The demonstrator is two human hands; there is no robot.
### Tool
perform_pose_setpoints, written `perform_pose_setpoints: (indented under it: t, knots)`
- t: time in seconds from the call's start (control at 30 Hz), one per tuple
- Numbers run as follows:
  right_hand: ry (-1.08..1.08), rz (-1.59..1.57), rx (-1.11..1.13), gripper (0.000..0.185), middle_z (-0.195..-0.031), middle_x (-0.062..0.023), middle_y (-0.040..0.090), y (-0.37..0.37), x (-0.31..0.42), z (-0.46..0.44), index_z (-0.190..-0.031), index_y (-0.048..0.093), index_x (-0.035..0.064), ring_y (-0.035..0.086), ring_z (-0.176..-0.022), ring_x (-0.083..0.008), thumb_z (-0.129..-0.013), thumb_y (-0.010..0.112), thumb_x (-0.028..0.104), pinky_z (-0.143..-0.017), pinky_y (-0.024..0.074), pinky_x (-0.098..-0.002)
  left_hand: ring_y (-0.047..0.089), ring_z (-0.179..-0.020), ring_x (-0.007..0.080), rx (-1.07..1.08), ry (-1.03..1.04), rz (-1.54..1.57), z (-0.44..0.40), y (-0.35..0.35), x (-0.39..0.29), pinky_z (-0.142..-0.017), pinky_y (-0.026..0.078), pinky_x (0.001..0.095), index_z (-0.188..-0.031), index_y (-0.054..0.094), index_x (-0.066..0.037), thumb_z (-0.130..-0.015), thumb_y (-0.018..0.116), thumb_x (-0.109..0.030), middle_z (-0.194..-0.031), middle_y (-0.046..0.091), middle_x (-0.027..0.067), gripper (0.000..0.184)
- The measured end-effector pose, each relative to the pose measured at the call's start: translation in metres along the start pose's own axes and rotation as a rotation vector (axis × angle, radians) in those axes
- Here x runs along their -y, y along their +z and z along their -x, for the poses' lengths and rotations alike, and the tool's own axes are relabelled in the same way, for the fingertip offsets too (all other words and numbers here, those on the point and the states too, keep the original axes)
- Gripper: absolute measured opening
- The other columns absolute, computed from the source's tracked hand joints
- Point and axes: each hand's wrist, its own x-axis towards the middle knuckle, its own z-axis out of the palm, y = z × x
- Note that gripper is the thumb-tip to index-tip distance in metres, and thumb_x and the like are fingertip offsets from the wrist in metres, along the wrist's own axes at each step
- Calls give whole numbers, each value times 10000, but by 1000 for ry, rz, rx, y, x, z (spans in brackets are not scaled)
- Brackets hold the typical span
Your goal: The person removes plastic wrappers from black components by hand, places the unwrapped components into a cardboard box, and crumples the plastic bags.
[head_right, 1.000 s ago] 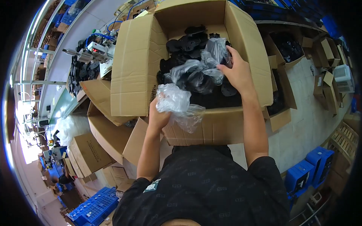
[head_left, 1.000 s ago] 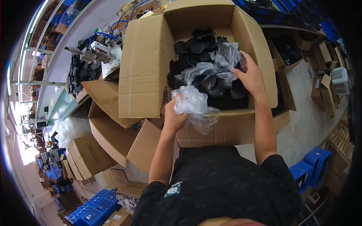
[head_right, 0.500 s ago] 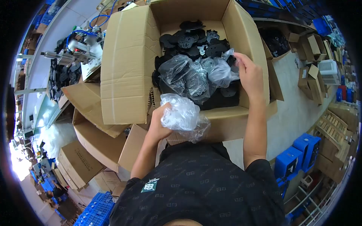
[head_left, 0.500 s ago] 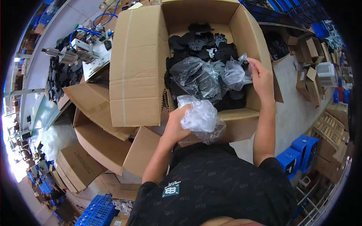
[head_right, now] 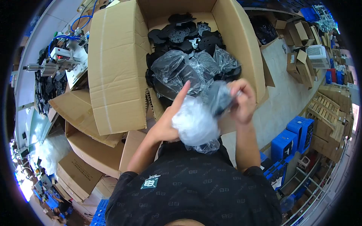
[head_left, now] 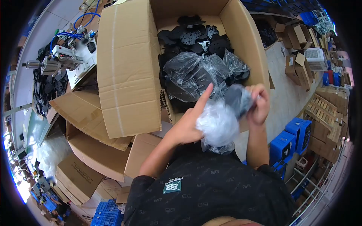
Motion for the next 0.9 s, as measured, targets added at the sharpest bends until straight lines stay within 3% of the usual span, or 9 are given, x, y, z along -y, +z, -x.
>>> perform_pose_setpoints:
  t: [0.07, 0.2, 0.27, 0.37, 0.43, 0.5, 0.53, 0.6, 0.9]
  knots:
    - [72, -496, 103, 155, -658, -43, 493, 22, 4, 12, -704, 474, 84, 413, -637, -142, -835, 495, 163, -576, 323, -280, 615, -1084, 284, 59, -152, -70, -9, 0, -1, -945, 423, 328, -1501, 219, -90, -731, 712, -141, -1210, 613, 170, 916]
    - [67, -810, 352, 184, -610, -47, 473, 19, -8, -2, -645, 454, 94, 378, -585, -151, -815, 500, 147, -551, 302, -292, 605, -907, 177, 238, 211, 19, -14, -2, 35, -875, 452, 318, -1389, 425, -28, -699, 612, -65, -1048, 659, 136, 716]
    - [136, -637, 384, 184, -574, -39, 454, 11, -12, -16, -609, 452, 96, 375, -562, -152, -777, 521, 125, -546, 312, -296, 545, -767, 132, 170, -99, 99, -1, -1, 42, -767, 468, 312, -1161, 590, 11, -679, 557, -39, -886, 666, 94, 486]
    - [-27, 132, 491, 125, -810, -106, 590, -6, -6, -47, -728, 595, 39, 541, -764, -218, -765, 506, 120, -735, 435, -304, 495, -703, 106, -163, -144, 25, 1, 10, 31, -681, 454, 312, -938, 627, 16, -679, 556, -38, -758, 629, 68, 273]
    - [-238, 716, 405, 189, -1095, -136, 611, -12, -7, -76, -903, 664, 32, 567, -1062, -254, -773, 526, 40, -932, 430, -344, 597, -669, 255, -288, -59, -332, -3, 3, 25, -647, 475, 354, -859, 624, 0, -662, 596, -51, -734, 625, 152, 206]
    - [88, 803, 190, 310, -1188, -115, 598, -26, -22, -104, -1162, 601, 51, 584, -1069, -287, -867, 562, 138, -880, 481, -389, 594, -732, 418, -322, -22, -662, -5, -5, 26, -632, 485, 435, -805, 595, -9, -632, 667, -93, -748, 621, 206, 206]
    - [87, 799, 191, 310, -1188, -115, 598, -39, -40, -118, -1162, 601, 51, 584, -1069, -287, -867, 562, 138, -880, 481, -389, 594, -732, 418, -324, -23, -666, -6, -4, 26, -632, 485, 435, -805, 595, -9, -632, 667, -93, -748, 621, 206, 206]
    - [209, 1513, 391, 333, -1189, -160, 602, -61, -75, -138, -1175, 593, 62, 597, -1055, -315, -865, 593, 185, -868, 495, -405, 605, -715, 403, -316, -73, -891, -5, -4, 25, -624, 474, 468, -788, 556, -17, -634, 687, -118, -719, 608, 198, 226]
    - [247, 1525, 390, 174, -1047, -150, 635, -73, -108, -152, -970, 643, 51, 599, -998, -329, -827, 597, 138, -829, 494, -435, 604, -757, 370, -277, 90, -952, 15, -10, 8, -651, 498, 437, -886, 549, -63, -664, 718, -169, -852, 599, 171, 299]
